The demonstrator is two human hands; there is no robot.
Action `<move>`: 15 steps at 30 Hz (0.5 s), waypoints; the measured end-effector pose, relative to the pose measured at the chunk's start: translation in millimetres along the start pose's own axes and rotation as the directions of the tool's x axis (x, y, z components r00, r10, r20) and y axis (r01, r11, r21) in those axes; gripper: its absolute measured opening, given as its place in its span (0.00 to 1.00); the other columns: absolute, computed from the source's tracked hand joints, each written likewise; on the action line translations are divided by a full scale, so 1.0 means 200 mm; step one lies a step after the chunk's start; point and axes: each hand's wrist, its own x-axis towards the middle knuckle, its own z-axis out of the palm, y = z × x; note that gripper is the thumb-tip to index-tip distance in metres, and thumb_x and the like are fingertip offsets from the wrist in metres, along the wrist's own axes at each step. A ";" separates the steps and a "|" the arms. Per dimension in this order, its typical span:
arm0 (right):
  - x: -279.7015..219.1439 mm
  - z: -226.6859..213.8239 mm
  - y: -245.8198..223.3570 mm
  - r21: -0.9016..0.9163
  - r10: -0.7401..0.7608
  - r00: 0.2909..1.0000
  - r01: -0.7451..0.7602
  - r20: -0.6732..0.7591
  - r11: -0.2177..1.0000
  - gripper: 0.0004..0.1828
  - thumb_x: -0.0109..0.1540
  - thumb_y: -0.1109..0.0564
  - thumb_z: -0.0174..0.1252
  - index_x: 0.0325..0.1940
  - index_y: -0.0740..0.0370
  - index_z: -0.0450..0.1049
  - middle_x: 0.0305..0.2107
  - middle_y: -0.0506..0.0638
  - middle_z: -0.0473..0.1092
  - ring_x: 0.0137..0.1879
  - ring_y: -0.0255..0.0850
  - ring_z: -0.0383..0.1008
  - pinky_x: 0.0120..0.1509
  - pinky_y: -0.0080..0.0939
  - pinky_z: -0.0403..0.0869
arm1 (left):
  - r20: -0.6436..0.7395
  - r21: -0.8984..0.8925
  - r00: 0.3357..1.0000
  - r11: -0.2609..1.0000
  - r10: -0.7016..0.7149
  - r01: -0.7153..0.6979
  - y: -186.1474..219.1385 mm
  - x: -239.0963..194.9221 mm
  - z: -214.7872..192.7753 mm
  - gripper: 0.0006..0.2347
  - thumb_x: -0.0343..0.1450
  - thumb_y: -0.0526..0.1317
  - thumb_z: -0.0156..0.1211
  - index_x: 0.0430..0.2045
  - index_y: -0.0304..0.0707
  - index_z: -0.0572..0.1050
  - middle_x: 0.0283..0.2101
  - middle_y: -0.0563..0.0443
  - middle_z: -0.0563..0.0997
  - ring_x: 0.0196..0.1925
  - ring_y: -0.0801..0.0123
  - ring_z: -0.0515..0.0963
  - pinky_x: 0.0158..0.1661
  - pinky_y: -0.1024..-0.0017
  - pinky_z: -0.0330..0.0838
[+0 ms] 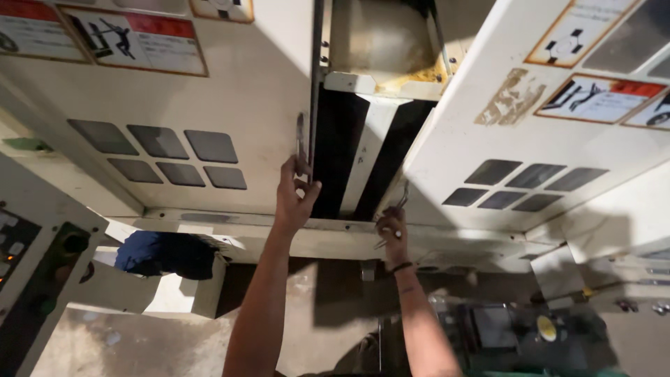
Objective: The person opens the doors of a large industrial machine, reaches inside to adjust or inspect internal components, and then closes the doors. The person uses a tool from a nearby green toolbox during the process.
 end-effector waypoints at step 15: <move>0.05 -0.08 0.07 0.608 0.275 0.959 -0.178 -0.069 0.774 0.08 0.60 0.61 0.56 0.35 0.70 0.76 0.35 0.59 0.71 0.38 0.52 0.74 0.47 0.52 0.72 | 0.060 0.013 0.998 1.000 0.015 -0.016 -0.03 -0.03 -0.03 0.29 0.72 0.25 0.62 0.68 0.33 0.58 0.56 0.47 0.68 0.56 0.68 0.72 0.41 0.74 0.74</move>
